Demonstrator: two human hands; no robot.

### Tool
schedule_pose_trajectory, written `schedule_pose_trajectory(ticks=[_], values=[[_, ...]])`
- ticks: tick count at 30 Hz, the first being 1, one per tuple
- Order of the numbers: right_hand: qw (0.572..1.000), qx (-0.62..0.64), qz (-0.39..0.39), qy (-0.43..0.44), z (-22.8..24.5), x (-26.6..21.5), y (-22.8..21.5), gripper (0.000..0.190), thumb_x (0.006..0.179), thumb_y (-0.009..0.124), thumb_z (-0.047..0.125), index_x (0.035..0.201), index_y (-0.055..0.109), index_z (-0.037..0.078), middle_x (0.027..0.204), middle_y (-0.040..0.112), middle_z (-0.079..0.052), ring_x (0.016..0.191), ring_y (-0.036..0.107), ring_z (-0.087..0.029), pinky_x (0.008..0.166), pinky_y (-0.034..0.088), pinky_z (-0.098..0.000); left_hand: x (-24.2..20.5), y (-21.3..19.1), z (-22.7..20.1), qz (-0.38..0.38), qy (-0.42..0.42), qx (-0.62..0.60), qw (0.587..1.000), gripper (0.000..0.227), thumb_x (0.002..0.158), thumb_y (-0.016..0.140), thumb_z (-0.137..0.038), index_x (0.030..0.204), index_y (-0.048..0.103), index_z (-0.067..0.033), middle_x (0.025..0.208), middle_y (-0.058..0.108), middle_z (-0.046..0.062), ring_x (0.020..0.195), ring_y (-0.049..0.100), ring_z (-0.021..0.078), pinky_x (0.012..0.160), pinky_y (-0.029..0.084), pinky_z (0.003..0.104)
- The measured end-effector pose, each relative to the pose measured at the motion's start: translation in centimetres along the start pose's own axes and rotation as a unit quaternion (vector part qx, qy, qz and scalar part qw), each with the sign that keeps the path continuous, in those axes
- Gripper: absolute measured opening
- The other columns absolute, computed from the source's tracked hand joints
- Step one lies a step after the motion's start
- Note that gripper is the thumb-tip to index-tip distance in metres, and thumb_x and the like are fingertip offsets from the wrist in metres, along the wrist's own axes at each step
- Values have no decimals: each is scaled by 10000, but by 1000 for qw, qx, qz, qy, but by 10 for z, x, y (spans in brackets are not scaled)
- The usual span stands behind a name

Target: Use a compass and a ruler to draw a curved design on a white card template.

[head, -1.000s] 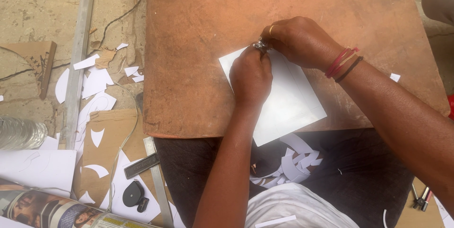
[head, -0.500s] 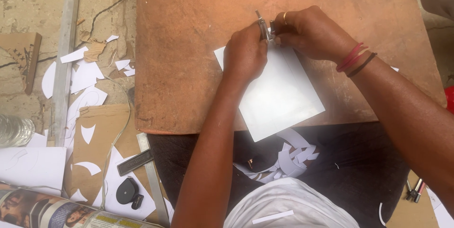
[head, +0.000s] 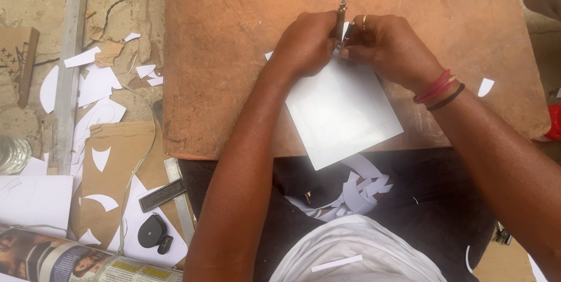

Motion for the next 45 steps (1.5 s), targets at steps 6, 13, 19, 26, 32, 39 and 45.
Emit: schedule_pose_trajectory(ticks=[6, 13, 19, 26, 32, 39, 45], values=[[998, 45, -32, 30, 2, -6, 8, 179, 935, 733, 62, 1102, 705, 3, 966, 755, -89, 854, 719, -135, 757, 609, -288, 4, -2, -3, 27, 18, 30, 999, 95, 866, 664, -21, 922, 718, -75, 850, 756, 110, 773, 745, 225, 672, 567, 424], [998, 29, -55, 32, 2, -8, 11, 182, 932, 739, 59, 1103, 705, 7, 971, 756, -67, 867, 726, -119, 767, 612, -272, 8, 3, 2, 12, 50, 62, 997, 64, 876, 678, -42, 903, 722, -80, 820, 746, 116, 746, 743, 242, 644, 570, 434], [998, 14, -47, 39, 1, -7, 7, 135, 947, 732, 66, 1064, 705, 4, 944, 754, -83, 847, 724, -128, 747, 613, -283, 0, 4, 6, -18, 41, 27, 999, 102, 850, 669, -13, 900, 726, -81, 798, 745, 104, 735, 737, 241, 651, 559, 437], [996, -67, -44, 27, 3, 3, -1, 142, 946, 731, 59, 1083, 723, 23, 960, 770, -96, 867, 742, -150, 758, 605, -293, -19, 12, 8, -57, 30, -21, 998, 91, 924, 627, -22, 895, 702, -66, 783, 711, 74, 725, 723, 207, 670, 562, 418], [990, -125, -40, -45, -5, 17, -6, 184, 920, 737, 64, 1102, 742, 41, 1012, 780, -111, 929, 750, -187, 828, 596, -327, -35, 18, -5, -154, 50, -24, 986, 65, 877, 651, -1, 892, 698, -44, 871, 672, 72, 778, 692, 220, 686, 551, 416], [982, -168, 19, -90, -2, 37, -10, 150, 945, 728, 80, 1092, 752, 66, 994, 781, -95, 894, 752, -207, 823, 593, -337, -46, 35, -17, -252, -16, 15, 968, 36, 892, 651, -20, 918, 674, -15, 931, 665, 95, 755, 678, 260, 677, 543, 417], [967, -203, 60, -140, -1, 47, -11, 133, 945, 733, 139, 1070, 756, 99, 954, 778, -74, 864, 747, -223, 804, 588, -348, -47, 48, -24, -278, -78, 61, 955, 83, 919, 639, -51, 848, 672, -24, 872, 663, 83, 666, 625, 239, 664, 463, 401]])
Point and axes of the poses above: each hand's wrist, its own x-axis towards the middle knuckle, its own y-axis out of the palm, z = x × y, the point moved 1 cm from there along x, towards the middle knuckle
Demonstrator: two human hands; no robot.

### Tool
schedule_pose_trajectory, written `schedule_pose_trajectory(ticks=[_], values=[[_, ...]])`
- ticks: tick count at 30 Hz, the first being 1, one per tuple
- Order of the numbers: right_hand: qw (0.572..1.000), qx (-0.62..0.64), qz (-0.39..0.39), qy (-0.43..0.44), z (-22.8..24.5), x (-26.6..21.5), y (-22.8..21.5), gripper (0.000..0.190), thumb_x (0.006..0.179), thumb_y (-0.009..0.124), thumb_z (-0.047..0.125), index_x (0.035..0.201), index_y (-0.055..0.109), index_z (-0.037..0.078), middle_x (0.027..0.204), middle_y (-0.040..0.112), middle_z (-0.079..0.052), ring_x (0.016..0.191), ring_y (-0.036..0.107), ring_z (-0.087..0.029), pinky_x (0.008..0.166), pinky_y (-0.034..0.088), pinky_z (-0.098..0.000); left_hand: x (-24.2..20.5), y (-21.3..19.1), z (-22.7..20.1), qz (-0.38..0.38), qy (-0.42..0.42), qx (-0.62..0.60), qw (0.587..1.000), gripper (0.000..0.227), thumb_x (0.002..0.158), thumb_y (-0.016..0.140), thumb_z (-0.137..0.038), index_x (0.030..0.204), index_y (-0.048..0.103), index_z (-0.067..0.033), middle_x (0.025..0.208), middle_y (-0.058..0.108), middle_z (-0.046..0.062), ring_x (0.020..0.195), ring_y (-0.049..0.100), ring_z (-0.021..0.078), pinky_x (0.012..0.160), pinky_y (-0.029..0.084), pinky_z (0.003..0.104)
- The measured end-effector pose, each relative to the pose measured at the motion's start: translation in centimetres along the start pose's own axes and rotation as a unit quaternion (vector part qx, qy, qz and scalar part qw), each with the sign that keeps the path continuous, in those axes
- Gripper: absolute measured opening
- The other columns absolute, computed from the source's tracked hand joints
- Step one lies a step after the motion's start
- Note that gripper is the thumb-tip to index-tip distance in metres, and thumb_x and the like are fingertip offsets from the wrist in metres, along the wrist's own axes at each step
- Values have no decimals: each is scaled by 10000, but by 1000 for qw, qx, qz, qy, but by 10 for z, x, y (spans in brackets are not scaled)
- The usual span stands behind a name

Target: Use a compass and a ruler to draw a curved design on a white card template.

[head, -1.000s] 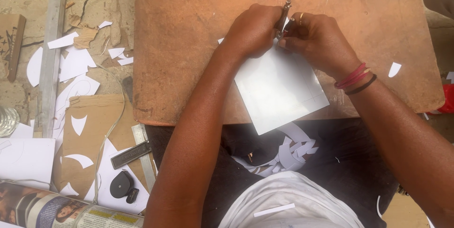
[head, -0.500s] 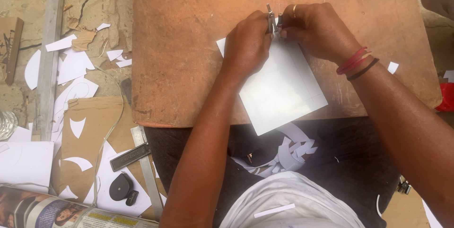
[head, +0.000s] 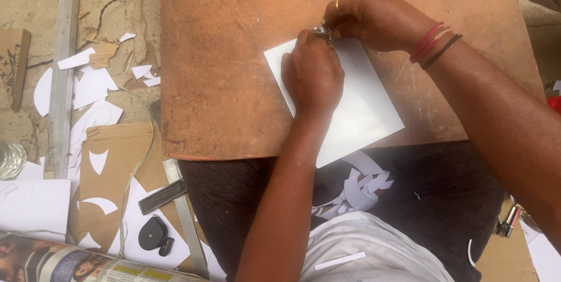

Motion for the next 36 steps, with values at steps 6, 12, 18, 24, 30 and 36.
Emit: schedule_pose_trajectory(ticks=[6, 12, 18, 24, 30, 36], values=[[1000, -6, 10, -3, 1, 1, 0, 143, 942, 732, 157, 1076, 759, 115, 959, 777, -74, 864, 743, -234, 809, 581, -358, 0, 0, -2, -8, -10, 12, 1000, 111, 931, 619, -67, 843, 681, -42, 848, 664, 63, 661, 613, 217, 681, 414, 392], [1000, 6, -3, 11, -3, -8, 0, 163, 936, 733, 127, 1092, 754, 86, 980, 777, -91, 894, 748, -234, 831, 584, -354, 14, -5, 1, 36, -11, 11, 999, 77, 910, 630, -55, 852, 680, -46, 879, 677, 60, 705, 646, 220, 690, 469, 404], [997, 50, -35, 46, -2, -23, 4, 198, 933, 740, 84, 1124, 731, 30, 1020, 771, -124, 928, 746, -237, 855, 584, -359, 31, -2, 8, 101, 1, 6, 995, 23, 860, 679, -22, 866, 678, -44, 871, 670, 66, 752, 677, 220, 678, 528, 411], [986, 95, -51, 125, 9, -36, 8, 171, 936, 742, 92, 1087, 721, 14, 972, 776, -134, 873, 755, -208, 797, 603, -339, 42, 4, 15, 129, 43, 11, 991, 61, 862, 667, 5, 841, 665, -52, 853, 667, 63, 752, 671, 227, 678, 518, 430], [975, 152, -93, 130, 17, -46, 17, 157, 935, 750, 79, 1073, 713, 14, 977, 773, -109, 884, 745, -164, 792, 605, -313, 50, 9, 19, 158, 72, 26, 985, 82, 878, 668, -4, 828, 660, -69, 827, 664, 60, 735, 664, 222, 668, 501, 438], [955, 193, -122, 189, 32, -48, 27, 118, 931, 751, 78, 1016, 698, 16, 925, 762, -90, 828, 734, -134, 728, 609, -289, 57, -2, 12, 197, 85, 37, 976, 74, 849, 720, -74, 793, 673, -88, 806, 672, 51, 730, 668, 209, 658, 501, 431]])
Point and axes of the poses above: each hand's wrist, its own x-axis towards the middle knuckle, its own y-axis out of the palm, z = x × y, the point moved 1 cm from there along x, towards the middle knuckle
